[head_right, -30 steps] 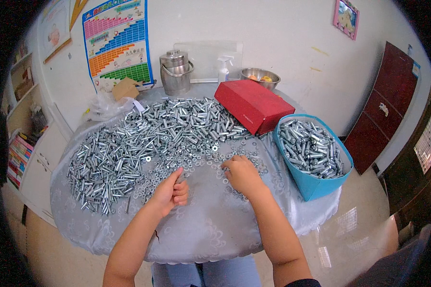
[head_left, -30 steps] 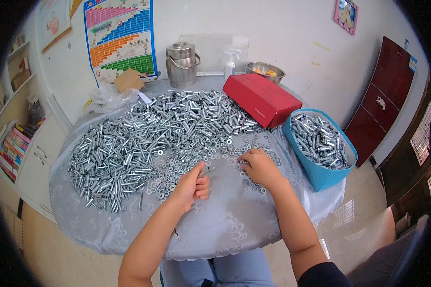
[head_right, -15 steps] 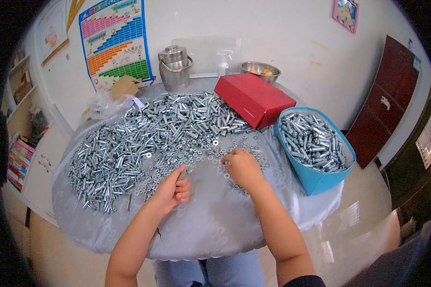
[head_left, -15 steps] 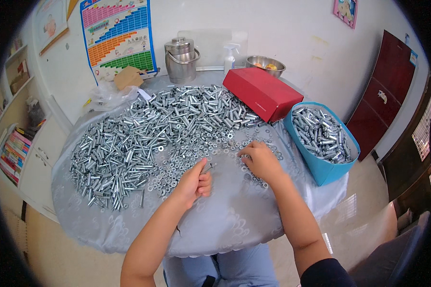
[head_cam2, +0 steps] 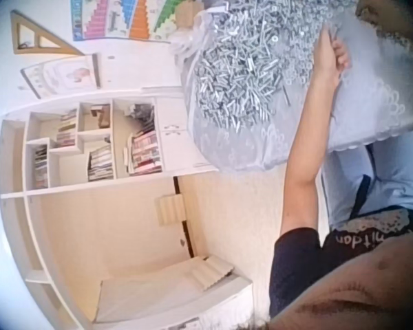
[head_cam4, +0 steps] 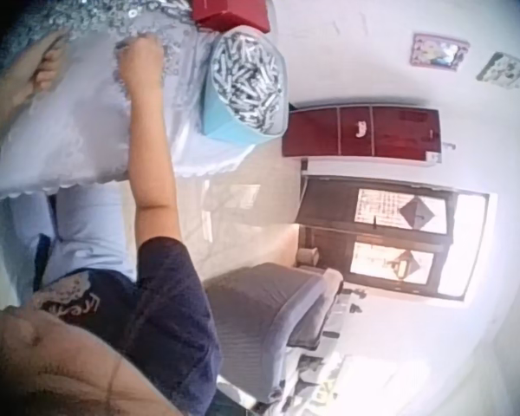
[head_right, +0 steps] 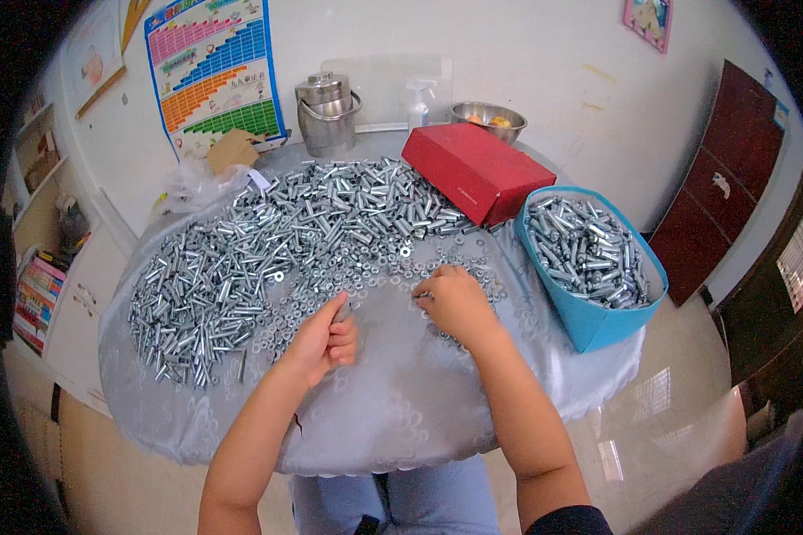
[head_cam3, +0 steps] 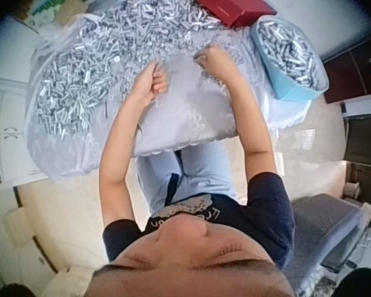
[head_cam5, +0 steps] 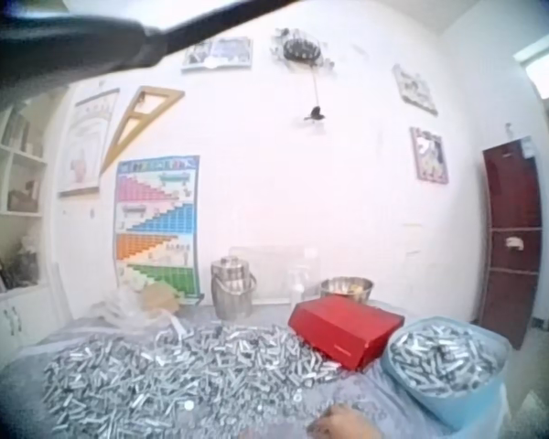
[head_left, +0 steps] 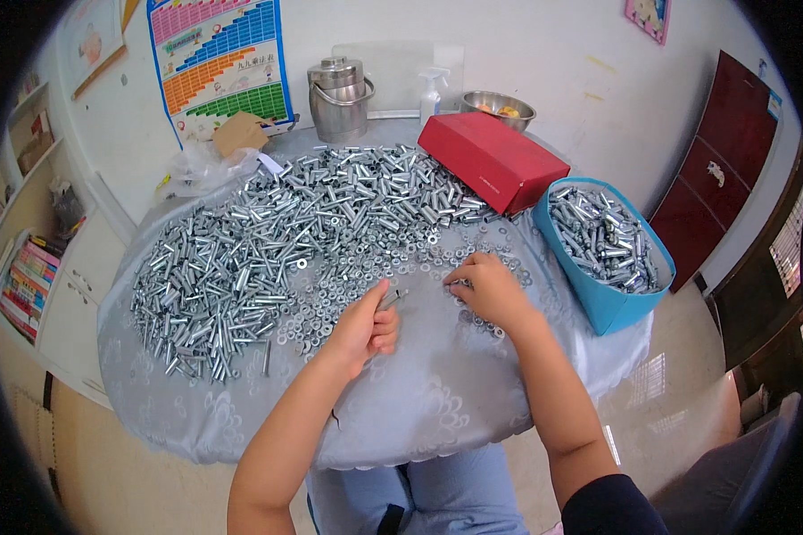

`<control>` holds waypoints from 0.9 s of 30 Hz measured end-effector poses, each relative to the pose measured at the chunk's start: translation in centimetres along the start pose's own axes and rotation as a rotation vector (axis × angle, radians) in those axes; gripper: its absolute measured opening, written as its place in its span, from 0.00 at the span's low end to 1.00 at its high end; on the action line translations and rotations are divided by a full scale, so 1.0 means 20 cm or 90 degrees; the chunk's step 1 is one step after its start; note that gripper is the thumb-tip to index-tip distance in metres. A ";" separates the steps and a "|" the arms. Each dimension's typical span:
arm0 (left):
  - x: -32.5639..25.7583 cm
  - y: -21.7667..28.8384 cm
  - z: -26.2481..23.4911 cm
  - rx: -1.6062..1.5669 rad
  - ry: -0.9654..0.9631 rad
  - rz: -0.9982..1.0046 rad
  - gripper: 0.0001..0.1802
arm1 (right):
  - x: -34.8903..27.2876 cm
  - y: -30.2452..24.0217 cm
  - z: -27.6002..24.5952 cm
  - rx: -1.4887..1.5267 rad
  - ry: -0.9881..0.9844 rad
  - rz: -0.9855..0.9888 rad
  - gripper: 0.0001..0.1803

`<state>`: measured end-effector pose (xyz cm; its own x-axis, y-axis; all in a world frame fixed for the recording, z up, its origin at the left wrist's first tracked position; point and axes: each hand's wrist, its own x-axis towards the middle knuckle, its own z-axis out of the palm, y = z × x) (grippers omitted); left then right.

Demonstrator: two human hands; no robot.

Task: The person sits at a table covered with a large pile of metal bolts and washers. They repeatedly pick up a bolt and a washer, thread the washer onto the bolt, and place the assembled unit into a blue plastic bin on the right side of the table.

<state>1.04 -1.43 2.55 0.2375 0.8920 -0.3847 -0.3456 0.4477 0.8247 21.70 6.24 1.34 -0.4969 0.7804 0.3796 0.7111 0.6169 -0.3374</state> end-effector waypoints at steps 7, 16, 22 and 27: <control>0.00 0.00 0.00 0.008 -0.011 0.003 0.28 | 0.00 0.01 -0.02 0.043 -0.013 -0.006 0.07; 0.00 0.00 0.01 0.020 0.006 0.021 0.27 | 0.01 0.00 -0.03 0.044 -0.031 0.005 0.07; 0.00 -0.01 0.00 0.016 0.013 0.019 0.27 | 0.05 -0.17 -0.09 0.690 -0.061 0.147 0.07; -0.01 0.00 0.03 0.044 0.044 0.025 0.27 | 0.04 -0.22 -0.10 0.767 -0.174 0.134 0.08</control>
<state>1.52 -1.66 2.79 0.1612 0.9123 -0.3765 -0.2895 0.4084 0.8657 19.11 3.95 4.79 -0.6185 0.7817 0.0801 -0.0456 0.0660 -0.9968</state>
